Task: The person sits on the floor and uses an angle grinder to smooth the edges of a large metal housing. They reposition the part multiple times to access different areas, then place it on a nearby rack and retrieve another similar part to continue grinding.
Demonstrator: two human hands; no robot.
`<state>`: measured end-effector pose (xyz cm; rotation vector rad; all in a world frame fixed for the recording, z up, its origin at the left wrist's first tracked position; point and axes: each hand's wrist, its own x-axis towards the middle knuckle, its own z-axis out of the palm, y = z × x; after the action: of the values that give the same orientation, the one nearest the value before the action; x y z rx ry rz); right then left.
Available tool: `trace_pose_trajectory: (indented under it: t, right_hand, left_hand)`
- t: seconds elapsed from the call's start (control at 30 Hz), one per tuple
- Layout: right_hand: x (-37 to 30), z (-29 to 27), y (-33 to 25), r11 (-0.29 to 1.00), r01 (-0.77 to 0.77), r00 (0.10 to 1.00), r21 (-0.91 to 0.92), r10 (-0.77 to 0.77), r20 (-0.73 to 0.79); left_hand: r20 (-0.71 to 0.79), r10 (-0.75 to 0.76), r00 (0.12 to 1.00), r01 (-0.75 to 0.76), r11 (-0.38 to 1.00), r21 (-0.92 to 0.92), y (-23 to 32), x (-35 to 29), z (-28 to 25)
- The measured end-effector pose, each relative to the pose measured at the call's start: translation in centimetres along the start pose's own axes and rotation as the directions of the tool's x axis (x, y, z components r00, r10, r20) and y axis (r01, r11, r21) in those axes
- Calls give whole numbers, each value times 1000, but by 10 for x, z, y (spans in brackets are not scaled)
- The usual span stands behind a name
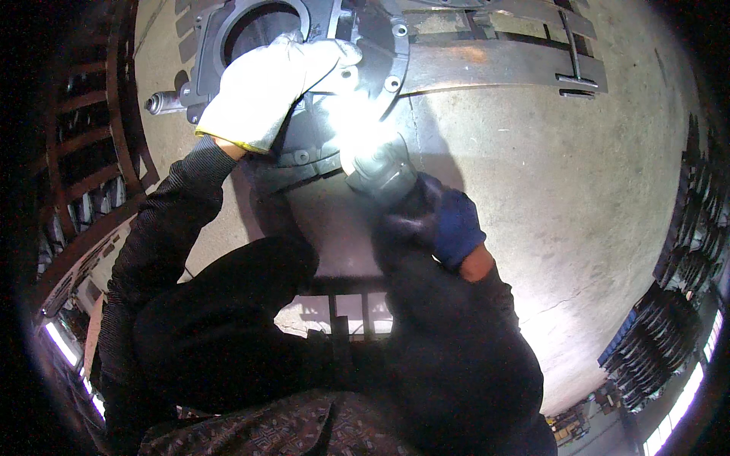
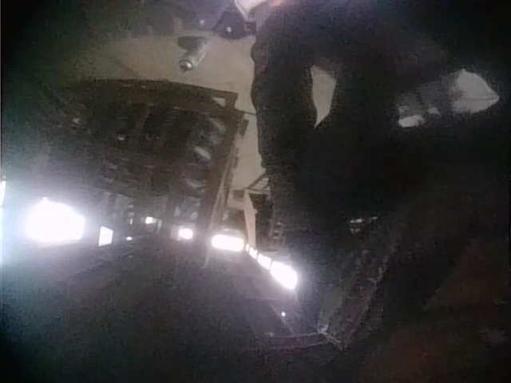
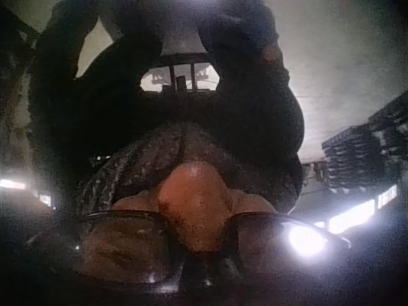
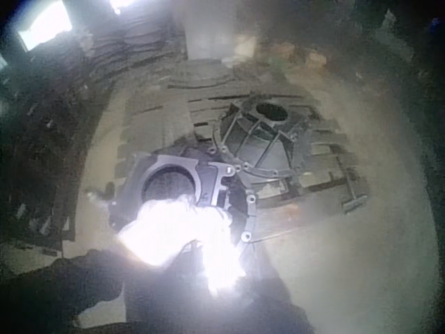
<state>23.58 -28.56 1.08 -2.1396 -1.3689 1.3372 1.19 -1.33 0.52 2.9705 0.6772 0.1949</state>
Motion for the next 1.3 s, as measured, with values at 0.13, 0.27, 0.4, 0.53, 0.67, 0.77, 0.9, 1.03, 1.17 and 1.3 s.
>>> trace_pose_trajectory:
  t: [0.13,0.27,0.4,0.53,0.67,0.77,0.9,1.03,1.17,1.3]
  right_hand:
    - [5,2,0,995,84,995,-59,-87,-43]
    - [8,4,-1,994,63,998,-93,-65,-18]
    - [10,6,-2,986,82,997,-143,-83,1]
    - [5,6,2,990,26,1000,-136,-27,-5]
    - [-11,3,13,996,25,997,-87,-30,-66]
    - [-17,2,20,1000,-2,997,-27,0,-82]
    - [-12,1,20,996,-57,996,-69,53,-68]
    - [-15,-2,14,997,-63,995,51,67,-76]
    - [-15,-2,12,999,-38,994,38,42,-103]
    - [-13,4,17,997,-80,988,-5,79,-136]
  left_hand:
    - [-43,-111,993,109,993,-49,0,0,-1]
    - [-58,-116,992,114,993,-43,1,3,1]
    - [-72,-102,992,101,994,-30,3,4,3]
    - [-79,-92,993,90,996,-22,3,5,4]
    - [-82,-71,994,71,997,-11,-1,6,8]
    - [-69,-44,997,45,999,7,-8,-1,11]
    - [14,37,999,-38,998,43,-29,-16,-1]
    - [133,2,991,0,1000,-16,-51,-17,-29]
    - [134,71,989,-56,993,-107,-51,1,-41]
    - [-47,126,991,-131,983,-130,-25,12,-32]
